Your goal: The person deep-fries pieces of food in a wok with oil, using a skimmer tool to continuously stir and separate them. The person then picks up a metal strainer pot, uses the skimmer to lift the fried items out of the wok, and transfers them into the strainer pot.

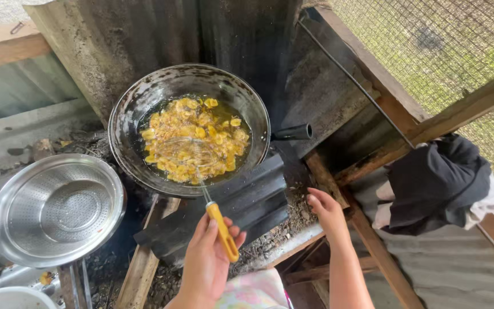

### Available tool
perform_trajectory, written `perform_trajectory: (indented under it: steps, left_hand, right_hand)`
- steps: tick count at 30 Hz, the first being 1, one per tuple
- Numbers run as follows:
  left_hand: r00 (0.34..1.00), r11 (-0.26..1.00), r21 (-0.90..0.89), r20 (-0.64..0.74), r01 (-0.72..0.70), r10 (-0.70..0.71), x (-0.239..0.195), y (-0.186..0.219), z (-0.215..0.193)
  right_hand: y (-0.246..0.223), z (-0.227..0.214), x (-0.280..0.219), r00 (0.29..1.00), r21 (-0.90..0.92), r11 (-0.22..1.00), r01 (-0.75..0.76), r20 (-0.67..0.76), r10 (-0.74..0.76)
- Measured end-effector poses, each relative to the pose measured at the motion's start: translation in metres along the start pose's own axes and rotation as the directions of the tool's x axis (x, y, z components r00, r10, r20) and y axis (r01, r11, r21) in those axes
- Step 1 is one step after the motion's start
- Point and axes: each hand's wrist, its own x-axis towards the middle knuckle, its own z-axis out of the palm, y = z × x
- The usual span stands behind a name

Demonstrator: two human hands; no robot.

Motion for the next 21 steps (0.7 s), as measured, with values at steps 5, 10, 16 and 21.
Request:
perform_trajectory:
  steps: [5,10,16,21]
  left_hand:
    - [0.996,0.998,0.061,-0.088,-0.003,0.008,0.004,-0.003,-0.014]
    - [0.996,1.0,0.03,-0.084,-0.005,0.007,0.031,-0.024,-0.046]
    - [1.0,0.999,0.022,-0.019,0.025,-0.024,0.057,-0.043,-0.075]
    - [0.981,0.937,0.292,0.04,-0.192,0.188,0.08,-0.075,-0.125]
  right_hand:
    - [0.079,0.039,0.097,0.98,-0.023,0.999,0.028,0.199,-0.023]
    - [0.098,0.069,0.147,0.912,0.114,0.993,0.019,0.405,-0.064]
    - [0.121,0.094,0.171,0.731,0.145,0.978,0.149,0.65,-0.208]
    - [0.128,0.098,0.178,0.689,0.078,0.995,0.067,0.717,-0.103]
